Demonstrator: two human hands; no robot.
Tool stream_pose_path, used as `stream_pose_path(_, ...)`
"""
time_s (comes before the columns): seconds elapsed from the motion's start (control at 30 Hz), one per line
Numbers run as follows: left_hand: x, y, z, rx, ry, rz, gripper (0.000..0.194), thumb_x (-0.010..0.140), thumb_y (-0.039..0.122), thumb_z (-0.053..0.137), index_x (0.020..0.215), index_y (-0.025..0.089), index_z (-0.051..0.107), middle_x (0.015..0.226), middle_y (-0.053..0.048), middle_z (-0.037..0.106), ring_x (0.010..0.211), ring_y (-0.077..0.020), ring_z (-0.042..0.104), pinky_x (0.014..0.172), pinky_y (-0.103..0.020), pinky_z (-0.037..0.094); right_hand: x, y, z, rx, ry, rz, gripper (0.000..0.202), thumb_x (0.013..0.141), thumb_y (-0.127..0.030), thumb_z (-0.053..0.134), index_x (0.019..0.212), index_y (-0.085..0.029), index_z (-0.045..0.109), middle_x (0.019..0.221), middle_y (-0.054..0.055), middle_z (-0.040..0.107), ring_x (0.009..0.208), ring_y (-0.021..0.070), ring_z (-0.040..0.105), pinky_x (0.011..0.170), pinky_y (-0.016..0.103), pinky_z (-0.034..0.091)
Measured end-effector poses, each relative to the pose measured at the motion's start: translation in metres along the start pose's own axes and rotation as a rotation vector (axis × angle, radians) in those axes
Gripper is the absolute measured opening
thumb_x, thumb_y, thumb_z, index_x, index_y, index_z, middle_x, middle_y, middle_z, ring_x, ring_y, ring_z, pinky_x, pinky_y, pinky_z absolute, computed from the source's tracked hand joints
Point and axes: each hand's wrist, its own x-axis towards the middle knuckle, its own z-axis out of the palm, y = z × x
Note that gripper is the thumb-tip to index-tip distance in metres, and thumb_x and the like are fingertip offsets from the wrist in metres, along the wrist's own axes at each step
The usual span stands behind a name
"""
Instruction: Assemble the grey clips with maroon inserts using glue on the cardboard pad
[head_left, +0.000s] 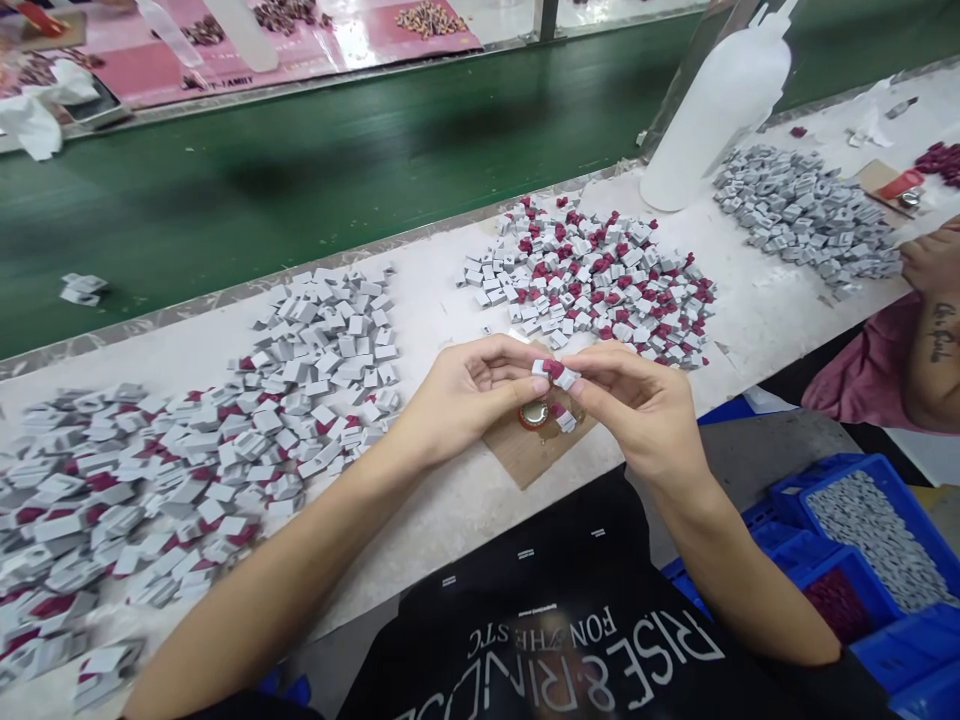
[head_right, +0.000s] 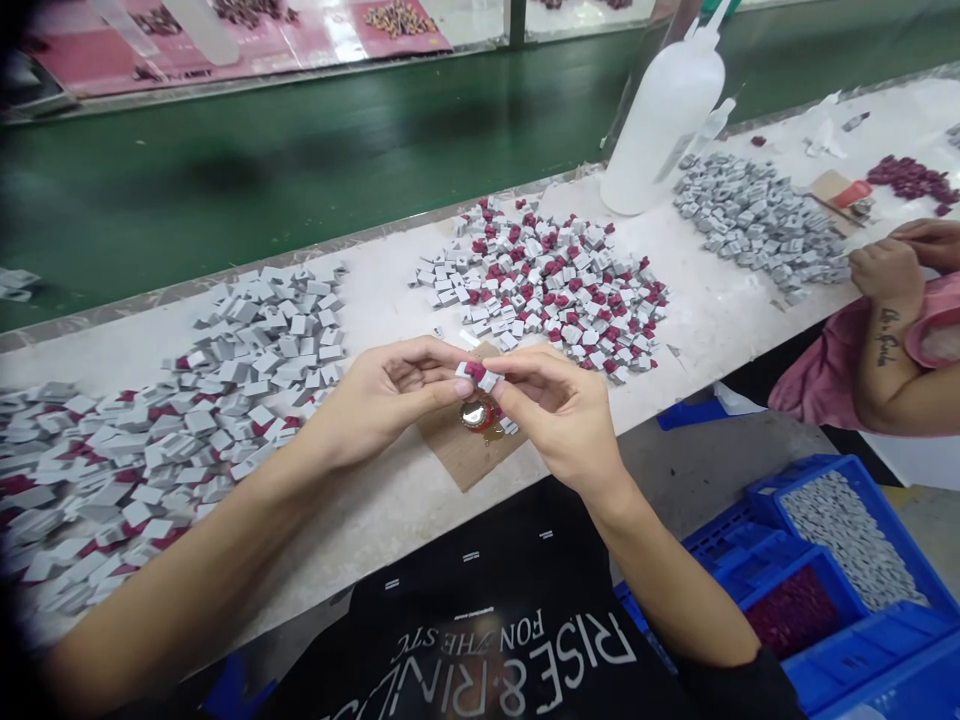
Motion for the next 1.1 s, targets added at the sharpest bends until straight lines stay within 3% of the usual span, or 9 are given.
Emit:
stream_pose_path(0.17, -0.004, 0.006, 0.002, 0.109, 0.006, 0.016, 0.022, 0.089, 0.032, 0.100, 0.101, 0.018, 0.087, 0.100, -0.010, 0.088, 0.091, -0.0268, 0.087, 0.089, -0.040, 0.074, 0.001, 0.000, -0.003, 0.019, -0.080, -0.013, 0.012, 0.096, -0.030, 0.095, 0.107, -0.033, 0.095, 0.105, 0.006, 0.084, 0.102, 0.0242, 0.081, 0.087, 0.041, 0.074)
stream_pose_path(0.37, -0.002, 0.016, -0.005, 0.275, -0.006, 0.104, 0.016, 0.096, 0.028, 0.090, 0.107, 0.019, 0.085, 0.105, -0.009, 0.088, 0.092, -0.0231, 0.086, 0.088, -0.035, 0.072, 0.014, 0.005, -0.001, 0.105, -0.122, 0.030, 0.013, 0.094, -0.032, 0.097, 0.107, -0.029, 0.094, 0.108, 0.007, 0.083, 0.094, 0.0228, 0.082, 0.071, 0.035, 0.074)
stream_pose_path(0.47, 0.011, 0.023, -0.020, 0.474, -0.028, 0.145, 0.012, 0.100, 0.030, 0.083, 0.108, 0.021, 0.083, 0.107, -0.007, 0.088, 0.095, -0.0229, 0.084, 0.090, -0.037, 0.069, 0.037, 0.009, -0.001, 0.035, -0.217, 0.086, 0.016, 0.095, -0.034, 0.094, 0.110, -0.028, 0.092, 0.109, 0.007, 0.086, 0.097, 0.0242, 0.085, 0.084, 0.039, 0.076)
stream_pose_path(0.53, 0.028, 0.031, -0.036, 0.659, 0.028, 0.179, 0.012, 0.099, 0.031, 0.081, 0.107, 0.023, 0.083, 0.110, -0.006, 0.087, 0.097, -0.0241, 0.082, 0.092, -0.039, 0.067, 0.061, 0.009, -0.002, -0.066, -0.219, 0.076, 0.026, 0.094, -0.033, 0.093, 0.120, -0.028, 0.089, 0.113, 0.008, 0.086, 0.104, 0.0261, 0.085, 0.095, 0.043, 0.074)
stream_pose_path(0.63, 0.063, 0.044, -0.070, 0.860, 0.258, 0.171, 0.011, 0.095, 0.029, 0.080, 0.102, 0.022, 0.083, 0.111, -0.008, 0.086, 0.098, -0.0264, 0.079, 0.092, -0.040, 0.065, 0.105, 0.007, -0.004, -0.240, -0.118, 0.001, 0.044, 0.093, -0.030, 0.088, 0.136, -0.027, 0.082, 0.122, 0.010, 0.084, 0.109, 0.0278, 0.084, 0.096, 0.044, 0.073)
stream_pose_path(0.8, 0.131, 0.053, -0.130, 0.871, 0.673, -0.151, 0.010, 0.092, 0.026, 0.083, 0.100, 0.021, 0.079, 0.108, -0.010, 0.086, 0.106, -0.0293, 0.082, 0.095, -0.036, 0.065, 0.185, 0.012, -0.004, -0.624, 0.013, -0.032, 0.038, 0.095, -0.026, 0.076, 0.133, -0.021, 0.080, 0.122, 0.012, 0.084, 0.097, 0.0259, 0.083, 0.087, 0.041, 0.070)
stream_pose_path(0.97, 0.174, 0.046, -0.165, 0.890, 0.795, -0.274, 0.014, 0.088, 0.023, 0.087, 0.087, 0.021, 0.072, 0.121, -0.020, 0.085, 0.121, -0.0398, 0.081, 0.101, -0.047, 0.064, 0.275, 0.022, -0.009, -0.867, 0.168, 0.053, 0.035, 0.092, -0.010, 0.070, 0.125, -0.014, 0.081, 0.119, 0.016, 0.085, 0.111, 0.0314, 0.082, 0.112, 0.048, 0.063)
stream_pose_path(1.1, 0.175, 0.043, -0.183, 0.909, 0.800, -0.323, 0.012, 0.091, 0.022, 0.084, 0.088, 0.023, 0.071, 0.128, -0.020, 0.085, 0.127, -0.0409, 0.080, 0.103, -0.047, 0.063, 0.336, 0.028, -0.023, -1.014, 0.324, 0.143, 0.034, 0.094, -0.009, 0.072, 0.127, -0.012, 0.079, 0.135, 0.023, 0.081, 0.136, 0.0383, 0.074, 0.123, 0.051, 0.055)
